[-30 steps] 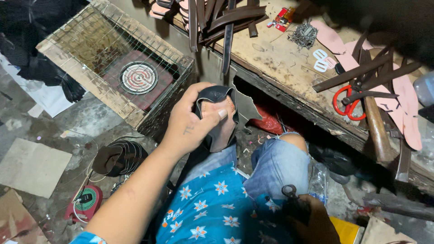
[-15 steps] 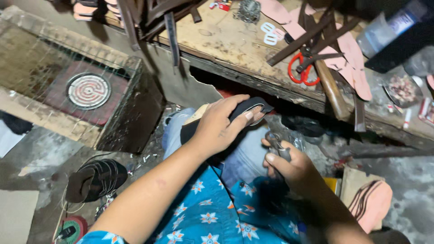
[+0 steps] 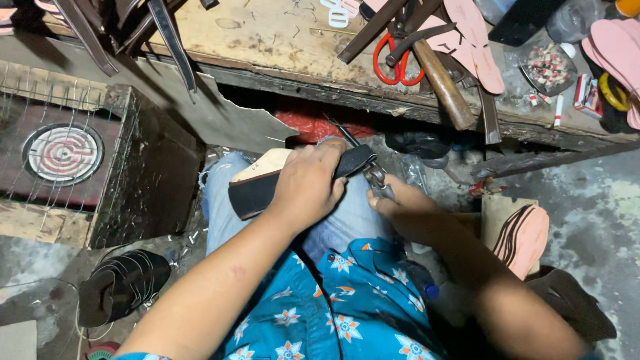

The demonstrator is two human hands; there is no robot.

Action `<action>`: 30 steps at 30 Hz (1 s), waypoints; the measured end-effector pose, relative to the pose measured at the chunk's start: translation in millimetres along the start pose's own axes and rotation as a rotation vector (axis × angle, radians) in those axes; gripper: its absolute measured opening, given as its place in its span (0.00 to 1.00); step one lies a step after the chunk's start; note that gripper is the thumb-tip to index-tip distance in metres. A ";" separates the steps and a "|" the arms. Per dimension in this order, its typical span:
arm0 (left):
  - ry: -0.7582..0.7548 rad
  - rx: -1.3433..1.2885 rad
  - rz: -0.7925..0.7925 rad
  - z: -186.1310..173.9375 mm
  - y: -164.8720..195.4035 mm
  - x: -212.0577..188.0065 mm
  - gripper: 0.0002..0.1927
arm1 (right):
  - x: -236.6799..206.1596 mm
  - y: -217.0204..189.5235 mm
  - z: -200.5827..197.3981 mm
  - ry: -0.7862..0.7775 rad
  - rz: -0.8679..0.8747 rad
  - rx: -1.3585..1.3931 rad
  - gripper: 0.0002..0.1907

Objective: The person uses pliers to trim and smooth the edges of a sandal sole while seated. They repeatedly reposition the sandal and use the pliers to remove excess material along the perimeter, then place the sandal aside.

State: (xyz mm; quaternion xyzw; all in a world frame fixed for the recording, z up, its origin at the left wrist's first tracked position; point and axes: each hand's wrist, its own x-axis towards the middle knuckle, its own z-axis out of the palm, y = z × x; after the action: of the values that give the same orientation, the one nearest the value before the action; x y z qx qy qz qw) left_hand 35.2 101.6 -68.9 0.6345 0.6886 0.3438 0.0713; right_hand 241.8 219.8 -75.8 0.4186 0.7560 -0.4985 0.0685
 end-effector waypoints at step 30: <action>0.091 -0.231 -0.007 -0.2 -21.0 15.4 0.19 | 44.7 -15.8 29.8 0.058 -0.173 0.846 0.10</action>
State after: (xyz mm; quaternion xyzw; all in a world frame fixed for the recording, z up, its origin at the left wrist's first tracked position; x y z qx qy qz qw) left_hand 14.9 116.6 -75.4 0.6035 0.6489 0.4492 0.1138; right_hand 192.8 218.4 -102.8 0.3587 0.5189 -0.7566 -0.1725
